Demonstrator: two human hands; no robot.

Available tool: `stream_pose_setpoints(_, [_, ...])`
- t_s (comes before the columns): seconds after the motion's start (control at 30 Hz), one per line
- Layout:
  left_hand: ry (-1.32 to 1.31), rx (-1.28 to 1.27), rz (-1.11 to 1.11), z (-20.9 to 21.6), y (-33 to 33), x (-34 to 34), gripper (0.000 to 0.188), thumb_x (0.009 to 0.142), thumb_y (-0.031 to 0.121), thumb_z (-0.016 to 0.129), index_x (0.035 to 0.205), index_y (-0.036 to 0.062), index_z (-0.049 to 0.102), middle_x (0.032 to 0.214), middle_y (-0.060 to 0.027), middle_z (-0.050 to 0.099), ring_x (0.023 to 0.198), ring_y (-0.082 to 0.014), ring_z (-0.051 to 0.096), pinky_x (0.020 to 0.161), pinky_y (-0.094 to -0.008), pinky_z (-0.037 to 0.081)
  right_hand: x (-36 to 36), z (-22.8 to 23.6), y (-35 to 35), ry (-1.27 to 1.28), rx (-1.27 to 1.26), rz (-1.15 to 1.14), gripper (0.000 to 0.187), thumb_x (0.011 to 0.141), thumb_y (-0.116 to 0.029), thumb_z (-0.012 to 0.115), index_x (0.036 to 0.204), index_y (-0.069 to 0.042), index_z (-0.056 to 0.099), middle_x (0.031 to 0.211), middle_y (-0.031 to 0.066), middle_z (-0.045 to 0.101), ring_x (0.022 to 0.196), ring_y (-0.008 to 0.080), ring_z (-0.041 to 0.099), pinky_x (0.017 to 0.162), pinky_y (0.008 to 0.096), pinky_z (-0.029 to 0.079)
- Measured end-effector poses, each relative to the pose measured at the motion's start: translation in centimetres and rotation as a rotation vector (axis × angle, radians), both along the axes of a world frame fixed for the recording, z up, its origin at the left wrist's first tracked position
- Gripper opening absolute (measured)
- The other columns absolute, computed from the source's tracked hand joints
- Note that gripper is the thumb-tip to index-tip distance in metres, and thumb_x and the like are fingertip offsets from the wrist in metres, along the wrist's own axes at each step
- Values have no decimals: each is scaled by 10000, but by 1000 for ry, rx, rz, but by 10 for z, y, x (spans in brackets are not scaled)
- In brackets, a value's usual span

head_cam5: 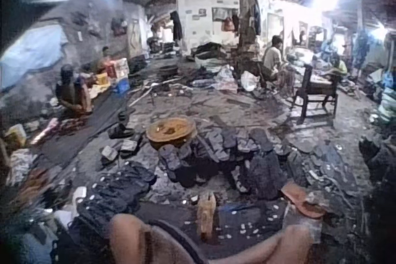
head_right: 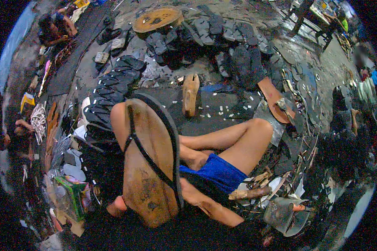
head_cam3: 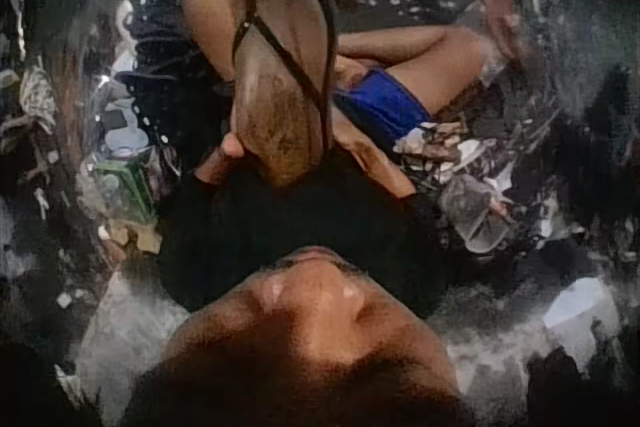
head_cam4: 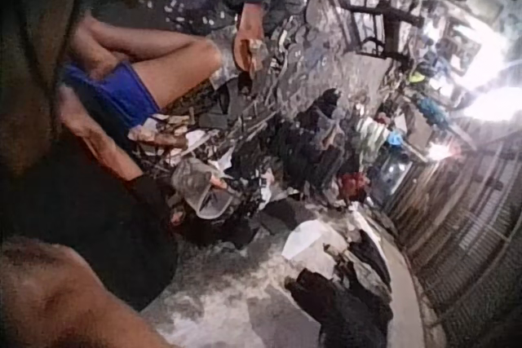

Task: The person sits on the floor and assembles sandals by attaching black straps to wooden soles. They repeatedly pick up a sole, align the strap, and press it into place, then set the finished sandal aside.

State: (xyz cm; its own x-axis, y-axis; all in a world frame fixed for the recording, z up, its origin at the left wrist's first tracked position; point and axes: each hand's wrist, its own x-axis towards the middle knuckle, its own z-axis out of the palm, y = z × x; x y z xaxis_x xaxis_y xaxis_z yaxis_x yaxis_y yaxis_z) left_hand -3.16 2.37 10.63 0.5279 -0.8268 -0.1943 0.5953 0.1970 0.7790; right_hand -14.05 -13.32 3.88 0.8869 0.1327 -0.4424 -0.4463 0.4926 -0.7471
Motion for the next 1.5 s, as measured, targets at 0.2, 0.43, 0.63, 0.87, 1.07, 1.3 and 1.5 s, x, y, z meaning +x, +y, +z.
stream_pose_setpoints(0.2, [-948, 343, 104, 27, -51, 30, 1281, 519, 431, 920, 1420, 11, 110, 1351, -191, 372, 1276, -307, 384, 1080, -398, 312, 24, 26, -22, -373, 131, -326, 1037, 697, -519, 713, 1430, 16, 212, 1339, 176, 438, 1270, 309, 415, 1071, 425, 313])
stream_pose_setpoints(0.43, [-1161, 564, 79, 16, -45, 53, 285, 934, 302, 555, 959, 42, 669, 955, -116, 667, 844, -237, 572, 788, -341, 444, -4, 32, -30, -82, 521, -432, 947, 658, -474, 646, 1383, 16, 282, 1322, 206, 454, 1199, 345, 461, 1011, 455, 377])
stream_pose_setpoints(0.63, [-503, 439, -325, -16, -31, 2, 313, 997, 260, 459, 816, 12, 517, 646, -63, 438, 623, -110, 401, 565, -306, 382, -50, 38, -23, -6, 907, -793, 807, 727, -494, 586, 1321, 14, 388, 1281, 223, 505, 1107, 386, 523, 950, 503, 433])
stream_pose_setpoints(0.87, [-83, 402, -376, -6, -10, -24, 293, 1026, 229, 396, 801, 54, 462, 736, 56, 362, 714, -42, 320, 619, -221, 323, -32, 64, -13, -155, 1118, -925, 779, 732, -455, 589, 1318, 19, 393, 1273, 202, 511, 1099, 357, 531, 932, 452, 444])
stream_pose_setpoints(1.07, [252, 244, -453, -29, -6, -26, 321, 1000, 369, 446, 845, 88, 471, 786, 71, 391, 712, -35, 336, 631, -223, 332, -34, 49, -23, -163, 887, -738, 747, 755, -338, 630, 1349, 20, 352, 1307, 154, 478, 1155, 303, 504, 953, 396, 428])
stream_pose_setpoints(1.3, [-8, 207, -226, -42, -28, 1, 848, 904, 443, 581, 1481, -2, 149, 1475, -116, 304, 1377, -205, 250, 1122, -343, 203, -7, 28, -68, -313, 75, -337, 744, 781, -202, 678, 1384, 21, 303, 1348, 98, 440, 1219, 239, 472, 979, 332, 409])
stream_pose_setpoints(1.5, [-615, 514, -179, -81, -1, 28, 729, 866, 236, 648, 1440, -3, 268, 1365, -107, 448, 1222, -267, 474, 1052, -371, 334, 26, -49, -26, -112, -732, -133, 1060, 700, -367, 780, 1393, 104, 131, 1396, 233, 337, 1296, 312, 344, 1098, 384, 256])
